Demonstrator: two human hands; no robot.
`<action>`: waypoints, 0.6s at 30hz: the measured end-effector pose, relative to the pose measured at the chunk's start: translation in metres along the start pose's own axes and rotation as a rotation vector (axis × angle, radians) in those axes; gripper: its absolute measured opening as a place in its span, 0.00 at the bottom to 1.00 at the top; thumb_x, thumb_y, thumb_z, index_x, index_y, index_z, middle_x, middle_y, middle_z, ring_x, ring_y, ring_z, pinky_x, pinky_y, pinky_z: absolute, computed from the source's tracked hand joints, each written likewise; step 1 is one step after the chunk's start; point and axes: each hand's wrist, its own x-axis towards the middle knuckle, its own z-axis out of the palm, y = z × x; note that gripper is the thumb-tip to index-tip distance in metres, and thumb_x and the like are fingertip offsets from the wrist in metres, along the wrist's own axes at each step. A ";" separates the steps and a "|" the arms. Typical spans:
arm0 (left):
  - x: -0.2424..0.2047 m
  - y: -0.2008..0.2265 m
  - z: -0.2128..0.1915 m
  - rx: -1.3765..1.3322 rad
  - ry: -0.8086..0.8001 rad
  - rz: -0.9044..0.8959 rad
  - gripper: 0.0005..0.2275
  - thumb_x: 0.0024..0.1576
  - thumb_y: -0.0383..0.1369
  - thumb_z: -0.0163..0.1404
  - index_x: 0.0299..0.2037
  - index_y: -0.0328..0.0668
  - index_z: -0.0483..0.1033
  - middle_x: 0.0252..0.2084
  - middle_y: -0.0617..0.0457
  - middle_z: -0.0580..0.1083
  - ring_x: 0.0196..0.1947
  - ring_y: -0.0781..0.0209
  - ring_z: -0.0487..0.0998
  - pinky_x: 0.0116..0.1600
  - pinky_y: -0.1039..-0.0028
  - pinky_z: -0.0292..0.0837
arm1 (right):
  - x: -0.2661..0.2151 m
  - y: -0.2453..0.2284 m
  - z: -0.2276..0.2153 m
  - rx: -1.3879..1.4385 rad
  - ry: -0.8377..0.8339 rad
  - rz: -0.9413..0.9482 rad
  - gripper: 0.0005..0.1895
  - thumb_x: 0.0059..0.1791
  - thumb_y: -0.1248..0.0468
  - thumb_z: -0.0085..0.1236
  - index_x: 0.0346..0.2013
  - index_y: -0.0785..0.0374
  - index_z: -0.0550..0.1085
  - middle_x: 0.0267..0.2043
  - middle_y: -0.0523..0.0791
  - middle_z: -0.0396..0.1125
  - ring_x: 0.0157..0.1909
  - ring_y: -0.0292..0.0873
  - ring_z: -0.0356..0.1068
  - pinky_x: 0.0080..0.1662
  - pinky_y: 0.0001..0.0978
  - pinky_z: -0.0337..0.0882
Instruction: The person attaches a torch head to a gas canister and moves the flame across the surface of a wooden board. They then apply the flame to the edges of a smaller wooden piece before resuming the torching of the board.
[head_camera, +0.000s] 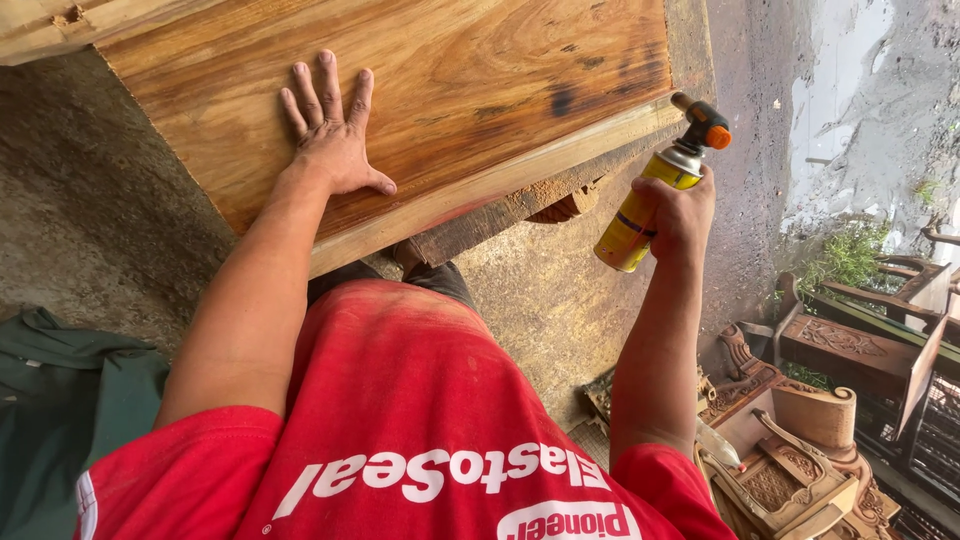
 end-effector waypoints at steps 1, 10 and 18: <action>0.000 0.000 0.001 -0.001 0.001 -0.002 0.72 0.29 0.63 0.67 0.79 0.61 0.23 0.75 0.37 0.13 0.73 0.29 0.09 0.73 0.33 0.10 | 0.002 0.001 0.000 -0.001 -0.002 -0.001 0.31 0.38 0.71 0.69 0.53 0.64 0.65 0.40 0.45 0.68 0.39 0.41 0.74 0.43 0.39 0.81; 0.001 0.000 0.000 -0.003 0.002 0.004 0.72 0.29 0.63 0.67 0.79 0.62 0.23 0.75 0.37 0.13 0.73 0.29 0.10 0.72 0.33 0.10 | 0.020 -0.016 0.017 0.077 -0.060 -0.059 0.30 0.39 0.71 0.68 0.53 0.64 0.65 0.40 0.45 0.68 0.38 0.42 0.74 0.43 0.39 0.80; 0.009 -0.006 0.009 -0.001 -0.015 -0.005 0.72 0.29 0.64 0.66 0.79 0.64 0.21 0.75 0.39 0.12 0.72 0.29 0.08 0.71 0.33 0.08 | 0.037 -0.036 0.033 0.133 -0.128 -0.088 0.30 0.39 0.72 0.68 0.52 0.64 0.65 0.39 0.45 0.68 0.38 0.43 0.74 0.44 0.41 0.81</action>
